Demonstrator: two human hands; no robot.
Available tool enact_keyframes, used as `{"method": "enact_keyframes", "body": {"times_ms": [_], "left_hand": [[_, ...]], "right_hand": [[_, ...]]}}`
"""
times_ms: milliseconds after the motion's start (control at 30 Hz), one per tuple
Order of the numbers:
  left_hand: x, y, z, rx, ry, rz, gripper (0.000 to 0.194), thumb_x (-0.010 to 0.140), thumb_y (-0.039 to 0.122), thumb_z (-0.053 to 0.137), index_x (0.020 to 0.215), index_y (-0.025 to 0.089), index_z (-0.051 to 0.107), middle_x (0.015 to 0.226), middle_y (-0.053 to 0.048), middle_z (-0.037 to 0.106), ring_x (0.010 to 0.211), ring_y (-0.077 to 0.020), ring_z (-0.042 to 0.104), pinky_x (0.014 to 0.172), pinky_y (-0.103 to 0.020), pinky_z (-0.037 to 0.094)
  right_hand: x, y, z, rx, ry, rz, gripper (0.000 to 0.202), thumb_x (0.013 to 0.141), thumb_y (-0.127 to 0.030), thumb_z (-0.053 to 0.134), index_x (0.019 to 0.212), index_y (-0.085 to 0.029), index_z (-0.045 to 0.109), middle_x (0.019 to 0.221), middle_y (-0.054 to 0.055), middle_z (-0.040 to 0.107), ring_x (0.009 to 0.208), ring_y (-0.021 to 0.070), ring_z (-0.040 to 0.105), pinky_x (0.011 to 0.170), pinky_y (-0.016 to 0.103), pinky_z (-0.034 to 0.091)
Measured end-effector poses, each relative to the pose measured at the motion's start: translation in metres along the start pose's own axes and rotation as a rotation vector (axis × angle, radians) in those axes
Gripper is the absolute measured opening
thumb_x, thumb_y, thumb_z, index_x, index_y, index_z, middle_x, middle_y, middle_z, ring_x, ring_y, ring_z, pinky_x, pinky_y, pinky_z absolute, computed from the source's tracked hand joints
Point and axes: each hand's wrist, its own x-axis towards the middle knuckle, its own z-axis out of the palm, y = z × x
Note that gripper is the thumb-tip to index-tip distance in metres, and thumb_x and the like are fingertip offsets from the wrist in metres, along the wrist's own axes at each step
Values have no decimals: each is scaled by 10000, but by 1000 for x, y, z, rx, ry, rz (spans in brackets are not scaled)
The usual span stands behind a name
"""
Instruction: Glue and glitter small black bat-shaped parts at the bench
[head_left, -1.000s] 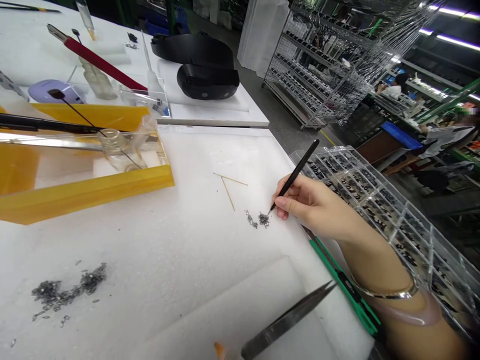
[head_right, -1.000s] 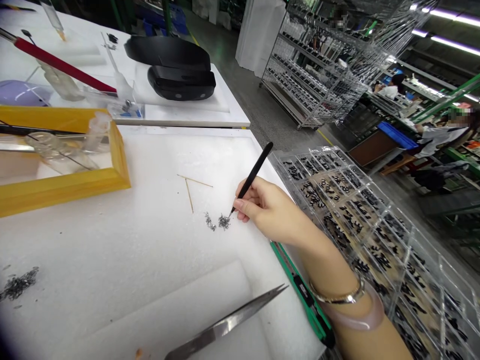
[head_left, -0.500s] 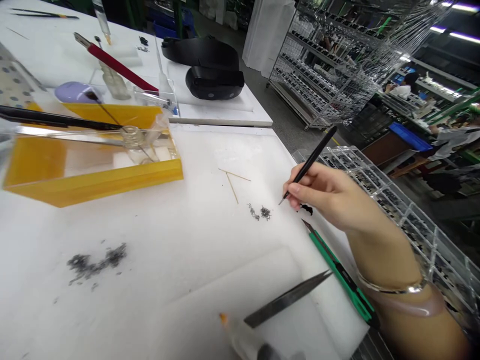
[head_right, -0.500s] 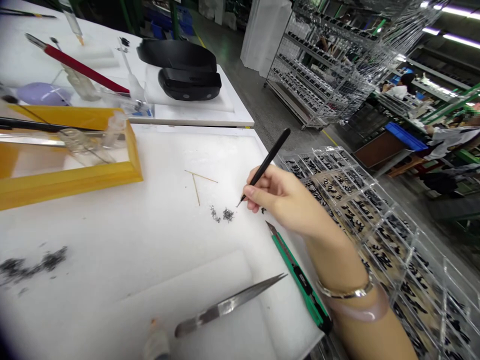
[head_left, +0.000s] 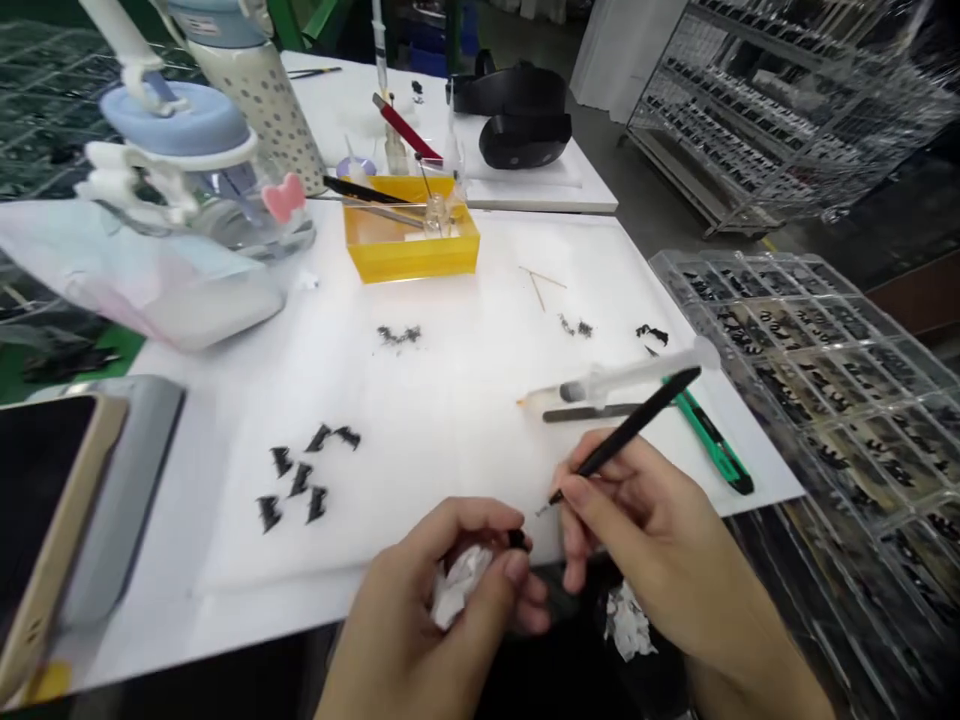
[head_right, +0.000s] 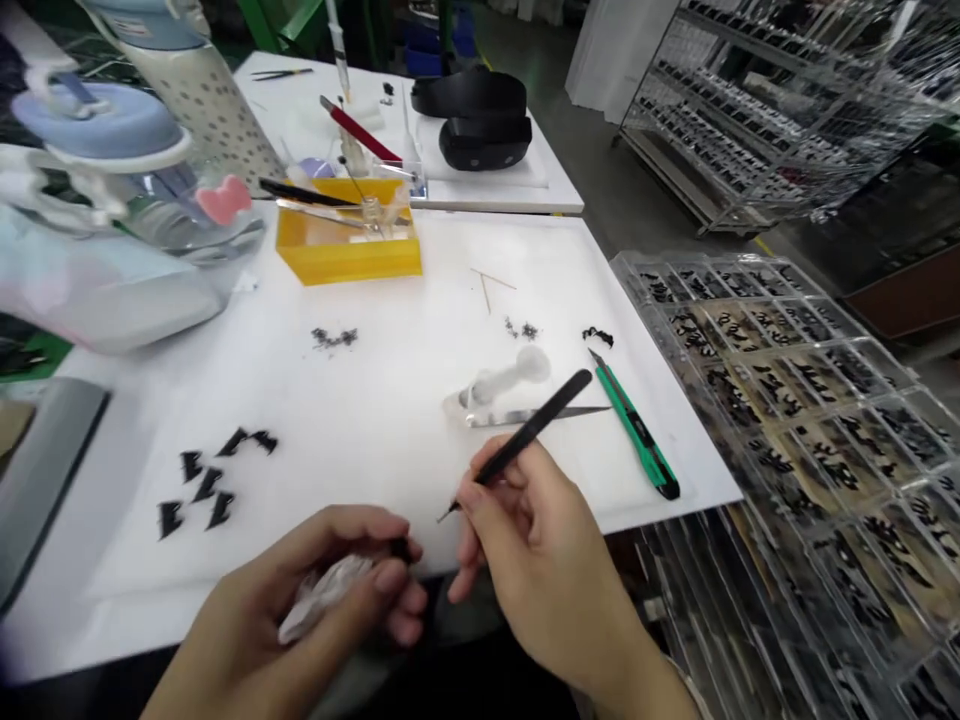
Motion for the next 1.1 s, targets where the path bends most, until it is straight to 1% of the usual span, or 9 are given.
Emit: {"method": "enact_keyframes", "body": {"times_ms": [100,233,300,367,467,533,733,933,1100], "left_hand": [[-7,-11,-5,54,22,52,98,781,269,690,848,213,647,679,28,717,590,-111,683,580,-142,525],[-7,-19,-9,62,24,72,147,790,279,694,884,190,624,690,13,725,587,-119,690,594,-171,545],[-4,-18,-8,32,45,69,168,774,268,709,882,174,622,711,9,717,568,-122,686,574,-186,554],[-3,-17,-7,16,48,60,185,758,252,722,884,158,625,711,10,702,538,-114,676,538,-176,543],[-3,-13,-6,16,39,51,194,760,233,719,902,139,626,662,19,676,501,-96,652,501,-152,513],[-4,-12,-6,13,44,56,186,774,229,704,914,136,624,637,24,666,493,-90,642,504,-151,510],[-2,-13,-7,19,28,34,181,765,226,710,898,135,628,635,18,667,483,-105,643,496,-174,519],[-2,-15,-9,19,7,46,189,778,240,707,909,137,618,644,24,660,505,-93,655,512,-150,517],[-2,-15,-6,43,17,64,173,787,235,695,906,138,617,643,27,657,443,-65,602,465,-139,477]], "right_hand": [[1,5,5,-41,15,-23,136,891,-337,554,921,-225,483,563,-76,552,460,83,578,489,209,524],[4,10,1,-99,-1,-36,150,872,-342,575,927,-229,493,566,-71,558,457,105,589,481,248,532],[4,12,0,-90,-1,-51,162,868,-349,577,933,-225,496,575,-68,556,456,108,587,475,258,534],[4,13,-1,-74,9,-68,183,860,-355,588,942,-219,498,585,-65,551,465,112,588,472,268,541],[3,13,0,-63,13,-82,204,850,-359,599,949,-212,498,591,-62,544,484,121,593,472,281,551],[3,12,0,-49,11,-83,212,847,-361,604,948,-208,496,591,-62,543,489,121,591,474,285,557],[1,11,3,-13,34,-105,221,832,-347,626,925,-191,500,564,-67,545,461,97,562,447,236,542],[1,10,4,-33,39,-105,205,837,-337,622,911,-193,497,564,-68,550,434,85,556,430,213,522],[1,10,4,-43,59,-116,196,835,-333,621,907,-196,502,567,-69,549,429,89,558,419,218,511]]}}
